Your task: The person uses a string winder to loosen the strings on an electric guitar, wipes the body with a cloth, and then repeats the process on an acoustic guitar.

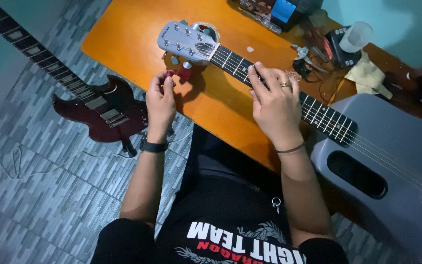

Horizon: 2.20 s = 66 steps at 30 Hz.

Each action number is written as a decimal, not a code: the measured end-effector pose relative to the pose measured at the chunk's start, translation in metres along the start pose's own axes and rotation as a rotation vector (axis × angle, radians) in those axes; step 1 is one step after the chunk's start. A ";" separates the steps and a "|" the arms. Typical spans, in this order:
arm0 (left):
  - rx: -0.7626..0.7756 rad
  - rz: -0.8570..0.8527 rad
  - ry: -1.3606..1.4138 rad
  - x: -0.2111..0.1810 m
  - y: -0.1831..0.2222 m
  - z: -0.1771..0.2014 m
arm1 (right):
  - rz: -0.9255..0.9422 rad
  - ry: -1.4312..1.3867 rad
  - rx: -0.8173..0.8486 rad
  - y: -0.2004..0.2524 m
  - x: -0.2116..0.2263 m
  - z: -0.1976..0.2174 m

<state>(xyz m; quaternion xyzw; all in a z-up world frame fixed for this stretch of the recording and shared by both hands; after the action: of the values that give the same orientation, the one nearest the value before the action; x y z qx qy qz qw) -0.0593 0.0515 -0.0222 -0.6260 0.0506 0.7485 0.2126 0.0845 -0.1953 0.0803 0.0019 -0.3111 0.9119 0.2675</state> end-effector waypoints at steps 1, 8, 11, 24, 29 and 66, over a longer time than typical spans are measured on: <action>-0.004 -0.001 -0.001 -0.001 0.000 -0.003 | 0.003 -0.002 -0.001 -0.001 0.000 0.001; -0.057 0.307 0.379 0.017 -0.008 -0.024 | 0.059 0.035 0.024 0.003 -0.004 -0.007; -0.085 0.241 0.301 -0.008 -0.007 -0.018 | 0.051 0.046 0.030 0.000 0.000 -0.004; 0.174 -0.230 -0.362 -0.059 0.030 -0.029 | 0.035 0.034 0.023 -0.002 0.004 -0.004; 0.066 -0.335 -0.567 -0.030 0.003 -0.020 | 0.052 0.038 0.020 0.002 -0.001 -0.007; 0.076 -0.308 -0.406 -0.022 0.022 -0.033 | 0.067 0.048 0.010 0.005 -0.007 -0.011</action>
<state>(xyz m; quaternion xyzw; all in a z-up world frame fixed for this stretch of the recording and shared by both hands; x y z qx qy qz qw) -0.0348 0.0142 -0.0119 -0.4547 -0.0608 0.8153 0.3534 0.0904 -0.1958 0.0679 -0.0289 -0.3000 0.9217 0.2443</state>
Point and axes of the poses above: each hand's wrist, its own y-axis away from the middle knuckle, its own z-axis out of the back of the hand, x = y × z, the point moved 4 cm from there along -y, towards the middle knuckle, and after that the axes turned 14 degrees about -x, right-handed, at the moved point
